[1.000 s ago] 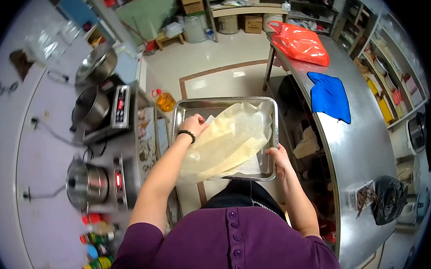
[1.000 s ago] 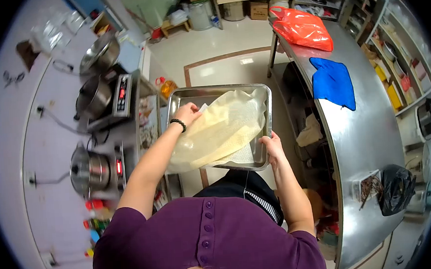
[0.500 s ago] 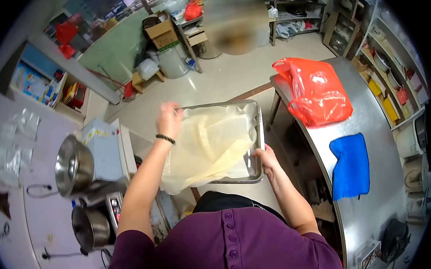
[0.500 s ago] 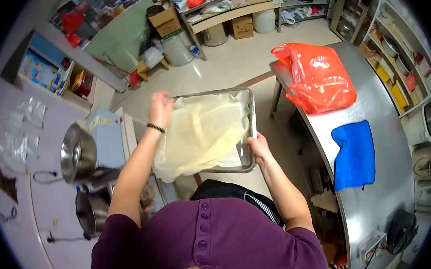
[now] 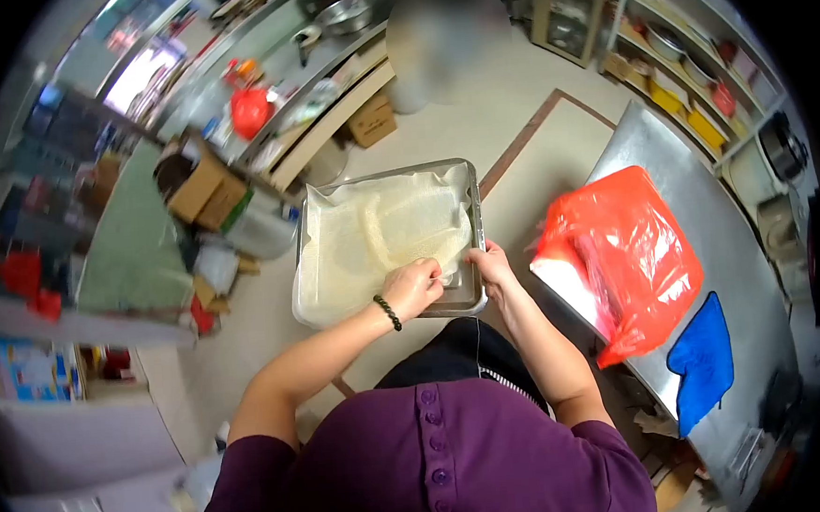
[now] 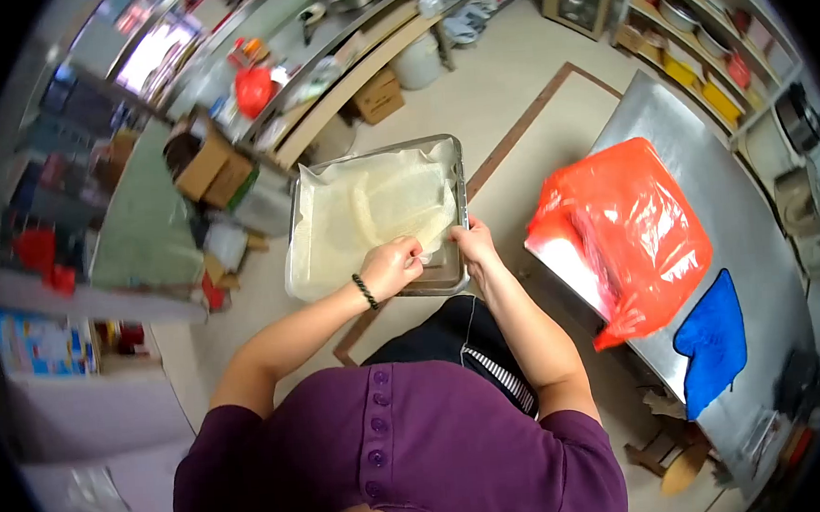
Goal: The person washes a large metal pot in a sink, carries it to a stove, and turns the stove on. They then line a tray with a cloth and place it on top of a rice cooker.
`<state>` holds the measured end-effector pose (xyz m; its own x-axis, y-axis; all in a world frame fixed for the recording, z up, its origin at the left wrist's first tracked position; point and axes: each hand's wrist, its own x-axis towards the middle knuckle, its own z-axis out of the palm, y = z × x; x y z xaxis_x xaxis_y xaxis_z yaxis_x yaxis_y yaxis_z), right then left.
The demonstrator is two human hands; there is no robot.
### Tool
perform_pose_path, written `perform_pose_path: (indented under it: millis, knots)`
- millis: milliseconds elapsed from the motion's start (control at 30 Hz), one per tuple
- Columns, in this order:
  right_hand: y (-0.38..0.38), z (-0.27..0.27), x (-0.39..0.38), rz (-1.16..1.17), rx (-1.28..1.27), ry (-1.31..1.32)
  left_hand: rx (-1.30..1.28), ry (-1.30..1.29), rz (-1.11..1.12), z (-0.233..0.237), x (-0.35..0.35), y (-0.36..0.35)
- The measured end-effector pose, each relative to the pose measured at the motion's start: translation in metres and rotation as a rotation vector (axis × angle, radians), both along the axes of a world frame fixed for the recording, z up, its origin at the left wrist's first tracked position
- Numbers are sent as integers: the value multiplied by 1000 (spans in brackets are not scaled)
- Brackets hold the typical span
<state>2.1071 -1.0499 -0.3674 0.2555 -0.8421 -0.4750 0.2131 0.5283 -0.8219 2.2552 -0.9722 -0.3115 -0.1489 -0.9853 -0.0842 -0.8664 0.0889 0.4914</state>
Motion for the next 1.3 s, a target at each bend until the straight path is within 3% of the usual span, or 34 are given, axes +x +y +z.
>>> perform_pose_path:
  millis: [33,100,133,167,233,300,367,433,500,567,600,633,700,733,767,833,967,1000,1100,1167,1233,1300]
  knots:
    - [-28,-5,6,-43,1,-4,1,-4,-43,9,8,-31]
    - [-83,-16,18,-73,14,10,296,655,-345,15,25,-89]
    - [-111,-20,22,-64,32,23,416,770,-472,19,31,-115]
    - [-139,-16,29,-74,24,23,504,720,-477,35,39,-145]
    - [-193,-5,42,-54,52,-8,263,526,-373,42,65,-216]
    - [-253,-23,54,-100,22,-31,42,515,-24,47,108,-288]
    - [-307,3,64,-129,69,-49,-565,-54,-2,48,180,-363]
    - [-362,2,66,-117,29,-58,-606,-300,217,30,250,-423]
    - [-418,19,67,-131,-11,-8,-134,-9,437,29,287,-461]
    - [-465,53,66,-155,-65,136,295,1124,477,9,307,-500]
    - [-505,32,54,3,-43,239,393,1176,472,2,311,-517]
    - [-534,32,54,-6,-58,249,496,1225,470,-3,312,-538]
    - [-594,35,59,-105,-475,331,529,1305,526,11,301,-588]
    - [-637,19,51,-19,-860,790,574,1374,605,12,295,-615]
    - [-666,30,53,-15,-864,796,572,1383,604,9,290,-645]
    - [-721,71,67,157,-781,1357,485,1456,605,9,292,-710]
    - [-867,126,80,219,-639,1540,341,1537,558,22,300,-857]
    - [-896,142,78,112,-840,1434,593,1621,548,17,314,-899]
    - [-988,202,69,-381,-1223,981,630,1629,501,77,322,-1007]
    - [-1035,225,53,-656,-1137,616,568,1669,498,93,341,-1085]
    - [-1080,214,35,-792,-1075,310,428,1658,513,116,352,-1162]
    - [-1133,179,28,-681,-987,271,289,1659,533,134,359,-1246]
